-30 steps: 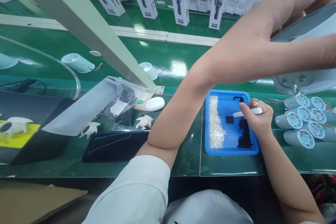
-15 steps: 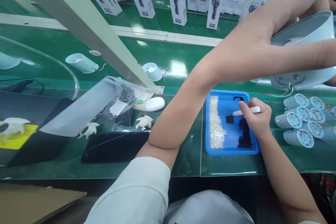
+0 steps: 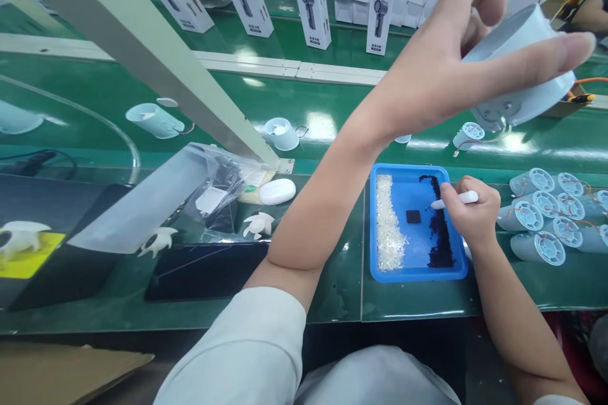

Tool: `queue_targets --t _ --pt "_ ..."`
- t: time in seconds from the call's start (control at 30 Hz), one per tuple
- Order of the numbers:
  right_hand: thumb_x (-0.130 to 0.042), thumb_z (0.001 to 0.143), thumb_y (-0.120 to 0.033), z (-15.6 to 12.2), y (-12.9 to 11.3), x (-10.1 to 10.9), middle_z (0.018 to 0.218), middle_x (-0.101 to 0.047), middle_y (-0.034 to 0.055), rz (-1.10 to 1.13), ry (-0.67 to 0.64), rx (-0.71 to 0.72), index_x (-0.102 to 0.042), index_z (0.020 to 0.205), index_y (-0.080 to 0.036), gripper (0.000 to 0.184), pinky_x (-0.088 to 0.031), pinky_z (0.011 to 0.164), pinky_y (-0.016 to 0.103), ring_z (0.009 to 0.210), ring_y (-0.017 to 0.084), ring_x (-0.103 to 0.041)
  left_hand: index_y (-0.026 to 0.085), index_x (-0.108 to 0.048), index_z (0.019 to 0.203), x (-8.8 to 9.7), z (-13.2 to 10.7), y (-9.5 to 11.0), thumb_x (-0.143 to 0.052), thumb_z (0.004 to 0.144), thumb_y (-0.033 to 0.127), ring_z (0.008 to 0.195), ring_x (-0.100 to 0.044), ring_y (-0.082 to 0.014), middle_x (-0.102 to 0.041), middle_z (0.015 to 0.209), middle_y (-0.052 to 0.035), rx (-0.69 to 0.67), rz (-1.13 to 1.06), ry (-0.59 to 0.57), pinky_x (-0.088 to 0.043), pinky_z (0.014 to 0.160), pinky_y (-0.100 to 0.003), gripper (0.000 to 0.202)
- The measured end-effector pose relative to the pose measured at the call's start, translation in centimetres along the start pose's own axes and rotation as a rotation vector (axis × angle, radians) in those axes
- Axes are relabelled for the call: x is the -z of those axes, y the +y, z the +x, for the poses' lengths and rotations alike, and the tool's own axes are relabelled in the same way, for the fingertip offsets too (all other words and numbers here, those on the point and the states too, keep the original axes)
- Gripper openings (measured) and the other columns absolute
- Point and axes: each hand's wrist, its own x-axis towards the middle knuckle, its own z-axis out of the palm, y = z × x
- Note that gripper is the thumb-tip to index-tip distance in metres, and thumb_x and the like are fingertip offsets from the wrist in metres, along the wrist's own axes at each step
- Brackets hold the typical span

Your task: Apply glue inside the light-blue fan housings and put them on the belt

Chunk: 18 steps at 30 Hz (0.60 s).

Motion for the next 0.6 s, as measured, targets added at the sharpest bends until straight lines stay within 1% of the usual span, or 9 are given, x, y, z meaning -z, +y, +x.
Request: queue_targets --t 0.07,0.13,0.2,0.27,0.37,0.4,0.5,0.53,0.6 --pt "-0.061 0.074 -0.019 0.0 0.0 0.1 0.045 -0.033 -0.0056 -0.006 0.002 -0.010 -0.024 0.047 -0.023 0.045 -0.027 0.046 0.027 0.043 0.008 -0.030 0.026 -0.027 0.074 0.5 0.4 -0.8 -0.062 0.078 0.027 0.110 -0.044 -0.0115 -0.033 0.082 0.0025 -0.214 0.090 0.105 -0.033 0.064 -0.009 0.035" --pt "-0.061 0.074 -0.019 0.0 0.0 0.1 0.045 -0.034 -0.0055 -0.008 -0.009 -0.010 -0.025 0.047 -0.023 0.045 -0.028 0.045 0.027 0.043 0.008 -0.030 0.027 -0.025 0.071 0.8 0.5 -1.0 -0.054 0.082 0.026 0.102 -0.046 -0.0091 -0.031 0.076 0.0033 -0.301 0.192 0.126 -0.036 0.067 -0.010 0.031" --pt "-0.061 0.074 -0.019 0.0 0.1 0.0 0.045 -0.034 -0.0055 -0.001 -0.016 -0.007 -0.025 0.047 -0.023 0.045 -0.027 0.045 0.027 0.043 0.008 -0.030 0.027 -0.026 0.069 0.7 0.4 -0.7 -0.048 0.081 0.028 0.094 -0.049 -0.0063 -0.028 0.074 0.0053 -0.269 0.267 0.147 -0.037 0.068 -0.011 0.025" --pt "-0.061 0.074 -0.018 -0.1 0.1 -0.1 0.044 -0.034 -0.0058 0.009 -0.018 -0.005 -0.025 0.047 -0.022 0.044 -0.027 0.045 0.027 0.043 0.008 -0.030 0.024 -0.028 0.068 0.2 0.2 -0.1 -0.024 0.082 0.030 0.091 -0.053 -0.0030 -0.021 0.075 0.0058 -0.201 0.315 0.197 -0.037 0.069 -0.013 0.016" --pt "-0.060 0.073 -0.017 -0.1 0.3 -0.2 0.044 -0.033 -0.0060 0.010 -0.015 0.002 -0.025 0.047 -0.022 0.044 -0.027 0.045 0.026 0.043 0.007 -0.030 0.015 -0.033 0.067 -1.1 0.2 0.8 0.010 0.075 0.028 0.102 -0.062 -0.0088 -0.019 0.075 0.0043 -0.111 0.213 0.281 -0.036 0.066 -0.015 0.046" --pt "-0.060 0.073 -0.017 -0.1 0.3 -0.2 0.044 -0.033 -0.0061 0.007 -0.015 0.007 -0.024 0.047 -0.022 0.045 -0.027 0.045 0.026 0.043 0.007 -0.029 0.014 -0.035 0.066 -1.6 0.2 1.1 0.009 0.080 0.030 0.106 -0.064 -0.0131 -0.022 0.073 0.0045 -0.083 0.109 0.364 -0.037 0.066 -0.015 0.049" --pt "-0.059 0.073 -0.017 -0.1 0.4 -0.3 0.044 -0.031 -0.0065 -0.004 -0.033 0.031 -0.022 0.048 -0.021 0.045 -0.025 0.045 0.026 0.043 0.006 -0.027 0.013 -0.039 0.061 -2.5 0.3 1.6 -0.029 0.097 0.036 0.106 -0.069 -0.0238 -0.035 0.063 0.0024 0.049 -0.241 0.622 -0.047 0.065 -0.015 0.044" --pt "-0.059 0.073 -0.017 -0.1 0.4 -0.4 0.044 -0.030 -0.0065 -0.010 -0.043 0.041 -0.022 0.048 -0.021 0.045 -0.025 0.045 0.025 0.043 0.006 -0.027 0.013 -0.040 0.061 -2.5 0.3 1.6 -0.037 0.097 0.033 0.107 -0.069 -0.0255 -0.039 0.063 0.0013 0.102 -0.317 0.641 -0.050 0.067 -0.018 0.042" --pt "-0.059 0.073 -0.018 0.0 0.3 -0.4 0.045 -0.030 -0.0064 -0.019 -0.049 0.059 -0.023 0.048 -0.021 0.044 -0.025 0.045 0.025 0.043 0.006 -0.027 0.014 -0.044 0.062 -2.1 0.3 1.4 -0.054 0.093 0.025 0.110 -0.067 -0.0279 -0.046 0.067 -0.0003 0.148 -0.382 0.556 -0.056 0.074 -0.025 0.033"
